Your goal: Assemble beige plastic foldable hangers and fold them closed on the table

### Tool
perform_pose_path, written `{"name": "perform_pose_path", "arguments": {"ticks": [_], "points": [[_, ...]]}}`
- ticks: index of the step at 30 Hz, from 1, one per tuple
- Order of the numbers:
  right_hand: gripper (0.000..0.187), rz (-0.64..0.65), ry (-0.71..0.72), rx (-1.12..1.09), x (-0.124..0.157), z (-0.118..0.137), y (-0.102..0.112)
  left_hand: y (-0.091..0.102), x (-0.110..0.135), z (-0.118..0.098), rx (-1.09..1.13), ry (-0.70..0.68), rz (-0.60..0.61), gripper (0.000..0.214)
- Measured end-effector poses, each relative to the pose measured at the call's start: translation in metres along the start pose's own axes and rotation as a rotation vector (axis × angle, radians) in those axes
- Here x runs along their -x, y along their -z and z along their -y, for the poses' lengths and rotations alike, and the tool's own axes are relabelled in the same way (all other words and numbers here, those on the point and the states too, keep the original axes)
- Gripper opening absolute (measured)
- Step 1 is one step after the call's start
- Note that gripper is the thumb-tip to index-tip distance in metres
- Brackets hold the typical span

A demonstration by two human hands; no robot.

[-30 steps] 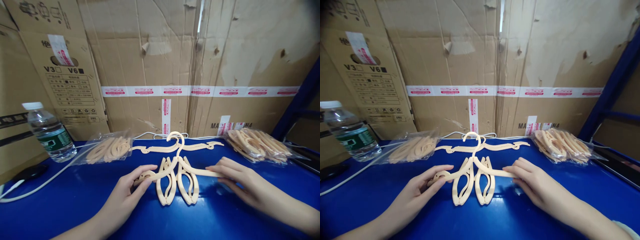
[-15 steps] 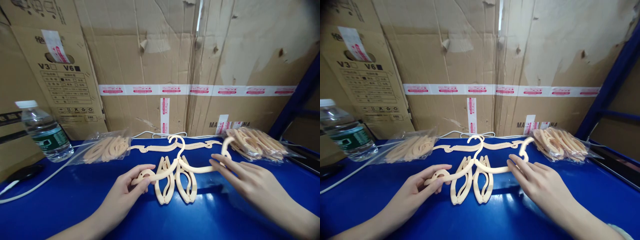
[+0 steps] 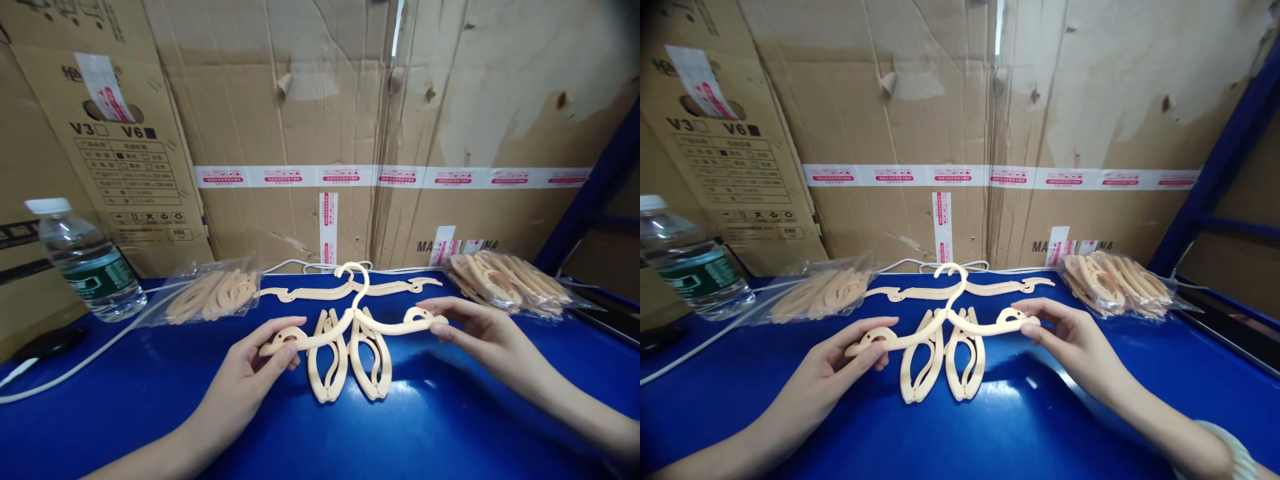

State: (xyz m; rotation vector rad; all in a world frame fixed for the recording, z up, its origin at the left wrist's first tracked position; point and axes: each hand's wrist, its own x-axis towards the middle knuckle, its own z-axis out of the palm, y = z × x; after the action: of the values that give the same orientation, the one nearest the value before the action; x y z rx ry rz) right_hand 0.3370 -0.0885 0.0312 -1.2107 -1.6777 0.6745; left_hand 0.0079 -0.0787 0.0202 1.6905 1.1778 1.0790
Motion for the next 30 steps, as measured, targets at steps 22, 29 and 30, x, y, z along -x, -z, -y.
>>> {"name": "perform_pose_path", "arguments": {"ticks": [22,29,30], "points": [[0.033,0.554,-0.080,-0.261,0.040,0.026,-0.029,-0.029,0.019,-0.001,0.423,-0.015,0.155,0.044],[0.038,0.518,-0.103,-0.357,0.038,0.020,-0.032,-0.024,0.024,-0.009,0.252,-0.097,0.261,0.013],[0.038,0.503,-0.106,-0.351,0.038,0.019,-0.032,-0.023,0.025,-0.009,0.239,-0.110,0.277,0.018]]}}
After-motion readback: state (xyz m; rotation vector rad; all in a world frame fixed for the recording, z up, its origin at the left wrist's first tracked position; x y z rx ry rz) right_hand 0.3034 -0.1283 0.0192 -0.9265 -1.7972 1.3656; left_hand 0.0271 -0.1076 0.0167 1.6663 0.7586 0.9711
